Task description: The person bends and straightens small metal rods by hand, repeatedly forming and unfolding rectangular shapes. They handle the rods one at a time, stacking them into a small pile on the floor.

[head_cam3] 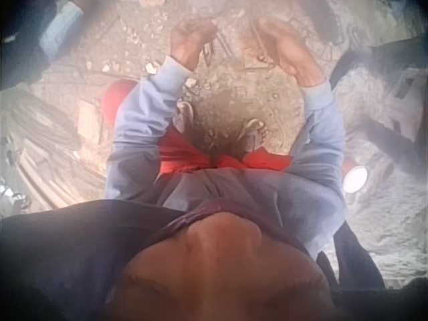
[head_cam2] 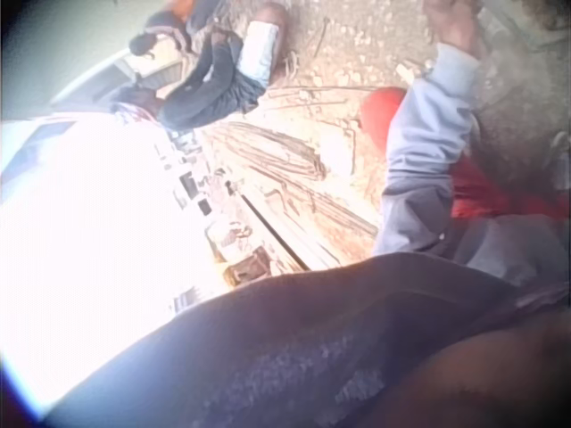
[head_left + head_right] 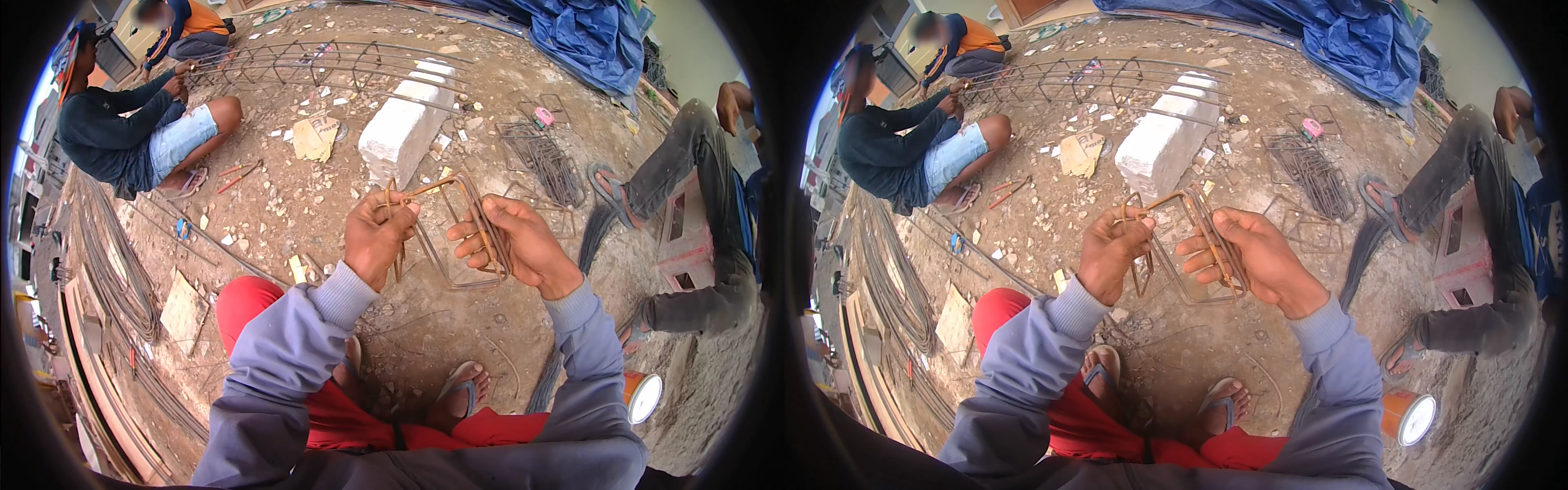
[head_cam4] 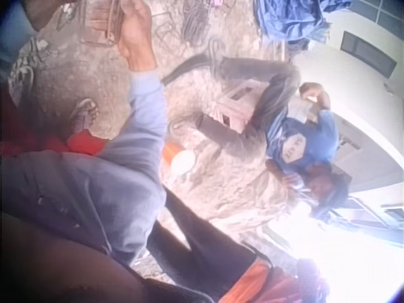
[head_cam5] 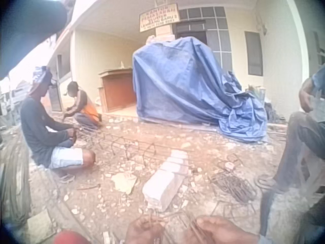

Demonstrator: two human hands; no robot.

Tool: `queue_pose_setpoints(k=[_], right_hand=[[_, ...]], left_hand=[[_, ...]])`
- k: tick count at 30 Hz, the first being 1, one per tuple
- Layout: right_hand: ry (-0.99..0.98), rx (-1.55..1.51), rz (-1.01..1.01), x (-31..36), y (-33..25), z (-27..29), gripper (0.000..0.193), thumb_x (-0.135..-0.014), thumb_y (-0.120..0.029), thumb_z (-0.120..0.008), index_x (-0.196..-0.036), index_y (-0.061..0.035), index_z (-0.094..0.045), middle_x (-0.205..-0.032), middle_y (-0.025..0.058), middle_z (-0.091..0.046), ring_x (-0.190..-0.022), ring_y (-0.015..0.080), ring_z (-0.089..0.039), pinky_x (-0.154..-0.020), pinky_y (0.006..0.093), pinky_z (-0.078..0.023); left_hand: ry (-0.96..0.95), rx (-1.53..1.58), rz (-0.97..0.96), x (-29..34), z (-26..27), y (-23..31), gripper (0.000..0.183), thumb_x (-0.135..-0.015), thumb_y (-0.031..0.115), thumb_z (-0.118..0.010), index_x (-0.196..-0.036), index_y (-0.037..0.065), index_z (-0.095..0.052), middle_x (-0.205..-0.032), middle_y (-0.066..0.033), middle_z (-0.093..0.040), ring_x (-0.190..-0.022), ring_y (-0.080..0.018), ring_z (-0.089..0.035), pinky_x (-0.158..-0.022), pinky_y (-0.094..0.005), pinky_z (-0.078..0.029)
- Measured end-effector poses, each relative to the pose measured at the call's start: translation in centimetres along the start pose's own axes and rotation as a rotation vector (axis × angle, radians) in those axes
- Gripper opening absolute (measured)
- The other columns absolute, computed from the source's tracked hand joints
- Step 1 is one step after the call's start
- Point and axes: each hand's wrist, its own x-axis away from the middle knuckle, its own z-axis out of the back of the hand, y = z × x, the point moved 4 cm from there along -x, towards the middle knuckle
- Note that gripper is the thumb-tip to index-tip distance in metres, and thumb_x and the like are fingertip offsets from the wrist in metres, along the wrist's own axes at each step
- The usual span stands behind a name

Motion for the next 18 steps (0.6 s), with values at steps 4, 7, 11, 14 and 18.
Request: queue_pose_setpoints(k=[4,7,11,14,18], right_hand=[[0.041,-0.014,0.047,-0.17,-0.17,0.32,0.036,-0.107,-0.028,-0.038,-0.116,0.0038,-0.053,-0.106,0.0241,-0.068,-0.088,0.0278,-0.072,-0.070,0.0340,-0.063],[0.030,-0.029,0.073,-0.34,-0.25,0.35,0.036,-0.107,-0.028,-0.038,-0.116,0.0040,-0.053,-0.108,0.0242,-0.068,-0.090,0.0285,-0.072,-0.071,0.0343,-0.063],[-0.006,-0.089,0.043,-0.60,-0.16,0.55,0.036,-0.107,-0.028,-0.037,-0.117,0.0041,-0.052,-0.109,0.0244,-0.067,-0.091,0.0296,-0.072,-0.072,0.0351,-0.064],[-0.044,-0.150,0.024,-0.61,-0.04,0.71,0.036,-0.107,-0.027,-0.037,-0.118,0.0038,-0.052,-0.109,0.0244,-0.067,-0.091,0.0301,-0.072,-0.072,0.0361,-0.064],[-0.061,-0.158,0.009,-0.57,0.19,0.83,0.036,-0.107,-0.027,-0.037,-0.119,0.0031,-0.052,-0.110,0.0242,-0.067,-0.091,0.0302,-0.072,-0.072,0.0371,-0.064]], left_hand=[[0.038,0.063,0.020,0.14,-0.11,-0.05,0.019,-0.088,0.002,-0.070,-0.103,0.007,-0.059,-0.086,-0.0042,-0.069,-0.075,-0.0112,-0.064,-0.068,-0.0253,-0.053],[0.058,0.094,0.004,0.36,-0.23,0.18,0.016,-0.089,0.002,-0.069,-0.101,0.007,-0.059,-0.088,-0.0048,-0.070,-0.077,-0.0121,-0.065,-0.068,-0.0261,-0.053],[0.052,0.089,-0.017,0.14,0.09,0.04,0.015,-0.089,0.002,-0.068,-0.100,0.007,-0.060,-0.090,-0.0050,-0.070,-0.079,-0.0127,-0.065,-0.069,-0.0270,-0.053],[0.037,0.095,-0.028,0.08,0.17,-0.02,0.014,-0.089,0.002,-0.068,-0.100,0.007,-0.060,-0.090,-0.0049,-0.070,-0.079,-0.0124,-0.066,-0.070,-0.0275,-0.053],[0.043,0.097,-0.032,0.29,0.00,0.20,0.014,-0.089,0.002,-0.069,-0.101,0.007,-0.061,-0.088,-0.0047,-0.070,-0.078,-0.0118,-0.065,-0.070,-0.0271,-0.054]])
